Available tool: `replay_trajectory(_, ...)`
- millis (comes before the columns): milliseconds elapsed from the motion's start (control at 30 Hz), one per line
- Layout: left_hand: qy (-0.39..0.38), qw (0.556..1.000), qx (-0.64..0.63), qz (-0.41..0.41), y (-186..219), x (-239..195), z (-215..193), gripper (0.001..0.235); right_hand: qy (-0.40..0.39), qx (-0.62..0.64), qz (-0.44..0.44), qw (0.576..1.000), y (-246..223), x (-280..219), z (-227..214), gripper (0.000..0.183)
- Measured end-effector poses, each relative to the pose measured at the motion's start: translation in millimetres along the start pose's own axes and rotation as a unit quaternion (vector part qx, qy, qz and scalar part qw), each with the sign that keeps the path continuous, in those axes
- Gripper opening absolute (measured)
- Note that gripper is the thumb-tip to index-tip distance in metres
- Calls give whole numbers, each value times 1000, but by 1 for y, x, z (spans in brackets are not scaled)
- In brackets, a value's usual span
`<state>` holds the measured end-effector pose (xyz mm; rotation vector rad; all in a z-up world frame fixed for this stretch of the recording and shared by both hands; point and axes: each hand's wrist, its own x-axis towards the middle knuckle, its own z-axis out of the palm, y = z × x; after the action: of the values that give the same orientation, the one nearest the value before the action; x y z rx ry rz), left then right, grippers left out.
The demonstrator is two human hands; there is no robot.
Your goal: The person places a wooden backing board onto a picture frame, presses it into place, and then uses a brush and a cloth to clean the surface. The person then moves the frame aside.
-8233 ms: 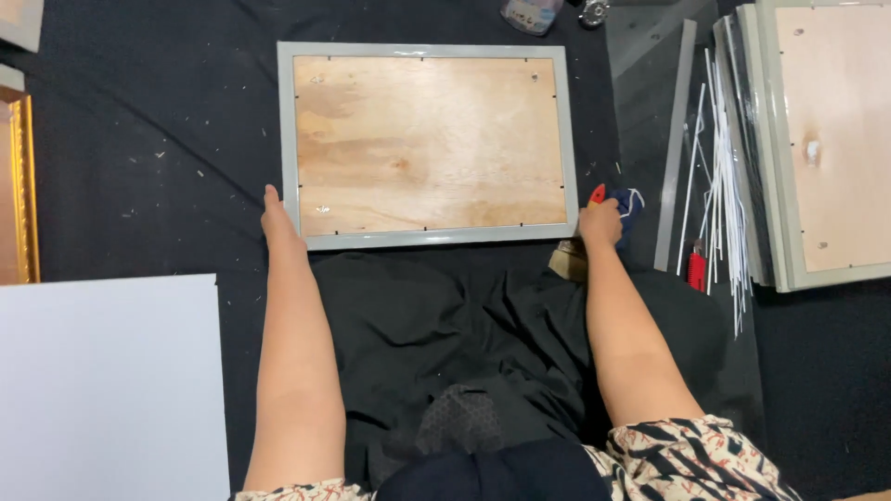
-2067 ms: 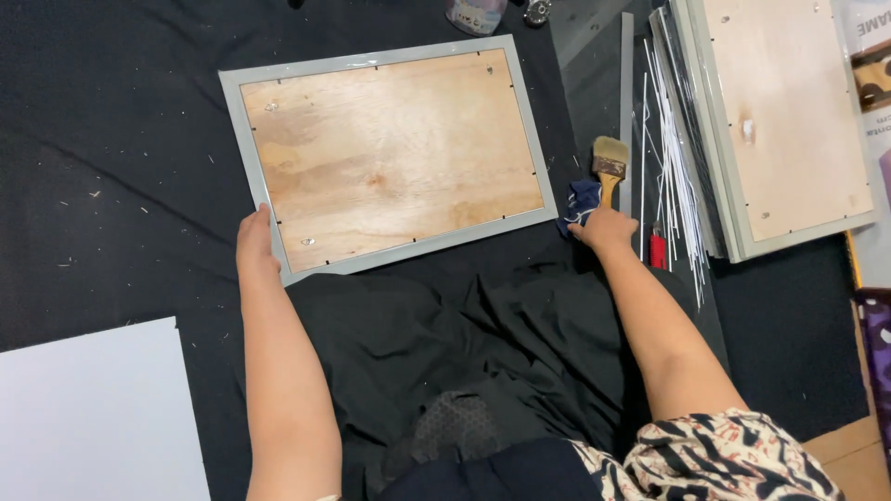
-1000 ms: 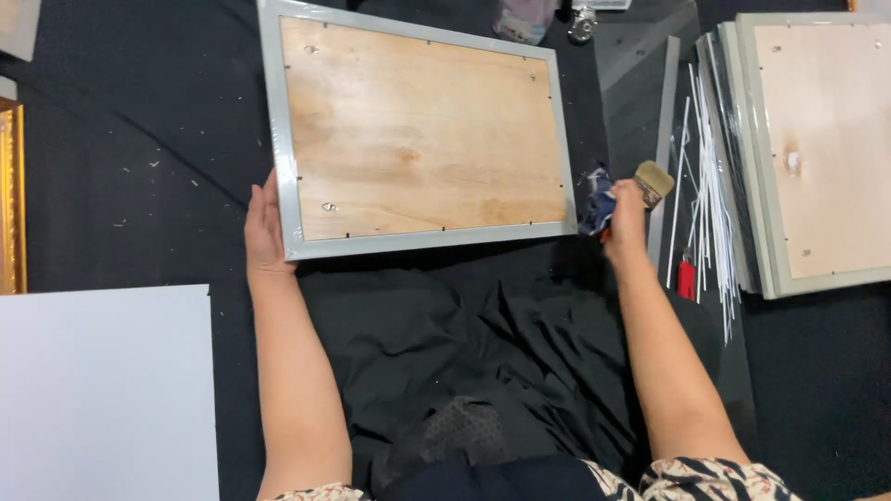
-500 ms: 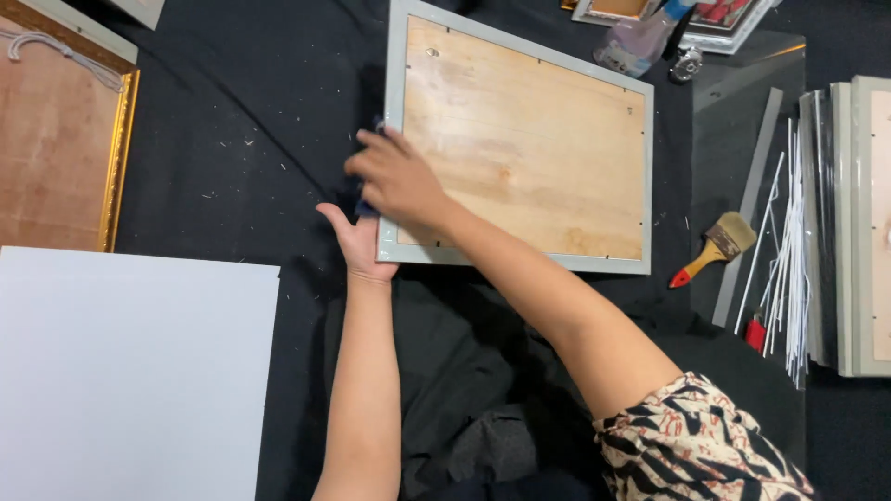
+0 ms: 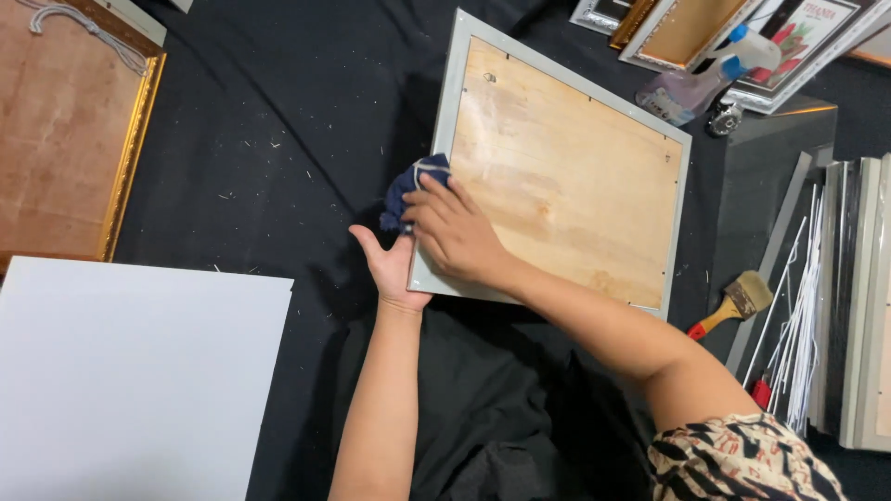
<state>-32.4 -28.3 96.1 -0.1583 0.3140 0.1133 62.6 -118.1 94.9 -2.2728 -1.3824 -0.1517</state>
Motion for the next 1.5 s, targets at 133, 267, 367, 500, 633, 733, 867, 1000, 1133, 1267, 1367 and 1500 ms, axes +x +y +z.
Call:
replay_trajectory(133,-13,991,132,-10,-2,-5,25,120,82,-98,-2,992,83,81,8,22)
replay_trajectory(267,-47,981,187,4,-3,-4,34,120,102,-52,79,990,118,119,23,13)
replay_trajectory(367,-32,989,145,-5,-1,-9,36,122,60,30,81,994,61,71,15,15)
replay_trajectory(500,16,998,66,-19,5,22,-32,125,-5,114,105,988,-34,0,-14,23)
replay_trajectory(633,-12,997,79,-21,6,16,-26,115,-10,54,102,993,-21,19,-17,24)
replay_trajectory(733,-87,984,156,-24,11,8,7,110,35,19,105,994,30,81,-19,19)
replay_trajectory(867,-147,962,229,-16,17,5,24,111,82,38,171,981,117,151,-2,28)
replay_trajectory(1000,-124,951,283,2,21,11,19,106,123,42,217,967,159,177,13,34)
replay_trajectory(1133,-87,933,349,-15,26,12,24,96,101,0,226,969,161,172,5,40)
replay_trajectory(1267,-101,928,358,-24,27,10,25,95,126,46,274,952,208,130,-1,49)
replay_trajectory(1367,-102,921,376,-32,31,10,30,96,159,5,347,924,257,80,-12,30)
replay_trajectory(1500,-125,903,410,-40,33,12,29,98,170,46,424,888,263,101,-24,32)
